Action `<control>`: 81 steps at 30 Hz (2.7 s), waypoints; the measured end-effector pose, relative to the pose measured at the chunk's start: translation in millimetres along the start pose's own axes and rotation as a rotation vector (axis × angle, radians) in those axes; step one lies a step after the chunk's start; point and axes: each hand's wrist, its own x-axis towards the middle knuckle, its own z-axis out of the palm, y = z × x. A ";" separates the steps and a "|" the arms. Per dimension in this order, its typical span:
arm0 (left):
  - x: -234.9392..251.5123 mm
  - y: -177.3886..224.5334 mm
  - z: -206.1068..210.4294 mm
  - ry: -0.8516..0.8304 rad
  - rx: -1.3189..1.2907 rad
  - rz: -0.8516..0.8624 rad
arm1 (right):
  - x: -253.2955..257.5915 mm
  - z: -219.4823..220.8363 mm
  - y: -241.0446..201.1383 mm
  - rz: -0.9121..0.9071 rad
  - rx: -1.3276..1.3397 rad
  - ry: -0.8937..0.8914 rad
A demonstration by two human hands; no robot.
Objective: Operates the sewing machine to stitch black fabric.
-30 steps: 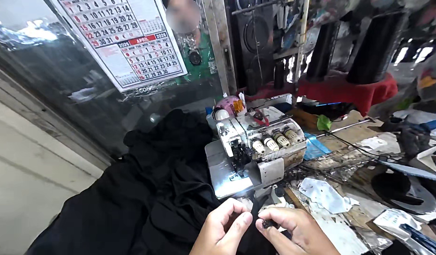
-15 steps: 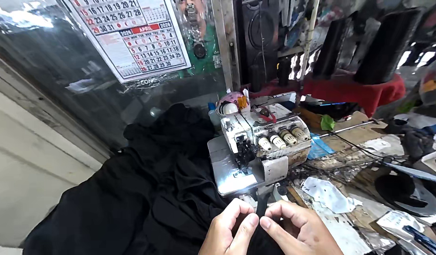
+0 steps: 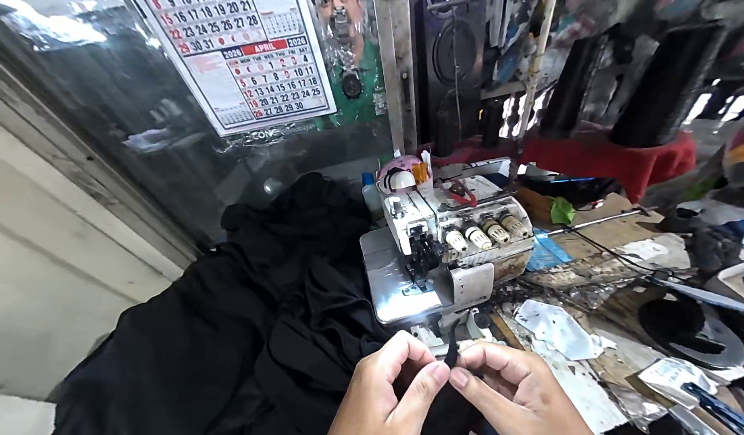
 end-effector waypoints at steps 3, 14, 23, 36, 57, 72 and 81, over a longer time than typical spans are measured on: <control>0.0 -3.1 0.1 -0.013 0.083 0.024 | -3.9 2.2 3.2 -0.045 0.032 0.048; -4.8 2.7 -3.0 0.022 0.385 0.116 | -6.1 5.1 11.3 -0.105 0.049 0.156; -6.6 -0.8 -4.4 0.072 0.281 0.106 | -7.6 6.5 14.0 -0.117 -0.004 0.159; -9.9 8.6 2.2 0.097 0.439 0.167 | -9.3 6.6 13.6 -0.144 0.056 0.184; 60.9 0.7 -25.1 -0.072 0.669 0.072 | 41.8 2.2 32.9 -0.061 -0.180 0.365; 121.2 -41.6 -40.5 -0.038 0.896 -0.220 | 99.7 29.1 75.0 -0.011 -0.336 0.694; 104.4 -39.2 -29.2 0.074 1.064 -0.132 | 95.1 26.0 77.8 -0.035 -0.348 0.611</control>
